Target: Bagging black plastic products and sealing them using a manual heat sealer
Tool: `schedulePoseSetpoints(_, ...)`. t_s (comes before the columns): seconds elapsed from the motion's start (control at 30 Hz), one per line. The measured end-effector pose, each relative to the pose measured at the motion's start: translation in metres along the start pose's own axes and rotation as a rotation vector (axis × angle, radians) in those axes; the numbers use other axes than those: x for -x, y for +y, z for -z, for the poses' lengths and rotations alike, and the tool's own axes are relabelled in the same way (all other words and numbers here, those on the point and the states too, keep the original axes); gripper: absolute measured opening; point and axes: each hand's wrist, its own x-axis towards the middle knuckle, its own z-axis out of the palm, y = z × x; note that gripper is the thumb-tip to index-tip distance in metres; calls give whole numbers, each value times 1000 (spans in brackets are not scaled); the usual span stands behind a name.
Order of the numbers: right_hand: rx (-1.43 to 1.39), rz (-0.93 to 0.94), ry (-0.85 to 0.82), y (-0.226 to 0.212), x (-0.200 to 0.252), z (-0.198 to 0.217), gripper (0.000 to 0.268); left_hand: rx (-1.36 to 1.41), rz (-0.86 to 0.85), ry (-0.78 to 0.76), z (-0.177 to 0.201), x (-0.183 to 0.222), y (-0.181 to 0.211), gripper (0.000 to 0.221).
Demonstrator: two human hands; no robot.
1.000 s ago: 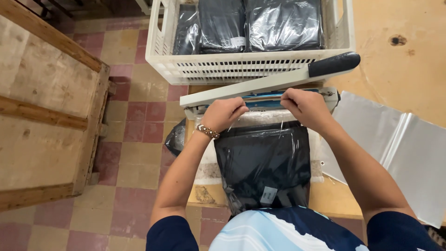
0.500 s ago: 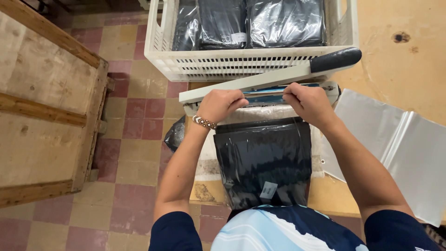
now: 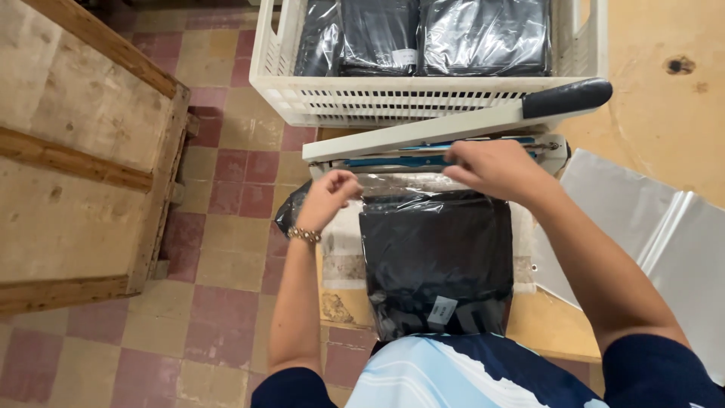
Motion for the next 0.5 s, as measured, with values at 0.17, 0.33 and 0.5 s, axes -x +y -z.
schedulePoseSetpoints(0.17, 1, 168, -134, -46, -63, -33, 66, 337, -88, 166, -23, -12, -64, 23)
schedulePoseSetpoints(0.33, 13, 354, -107, -73, -103, -71, 42, 393, -210, 289, -32, -24, -74, 15)
schedulePoseSetpoints(0.5, 8, 441, 128, -52, -123, -106, 27, 646, -273, 297, -67, -7, -68, 19)
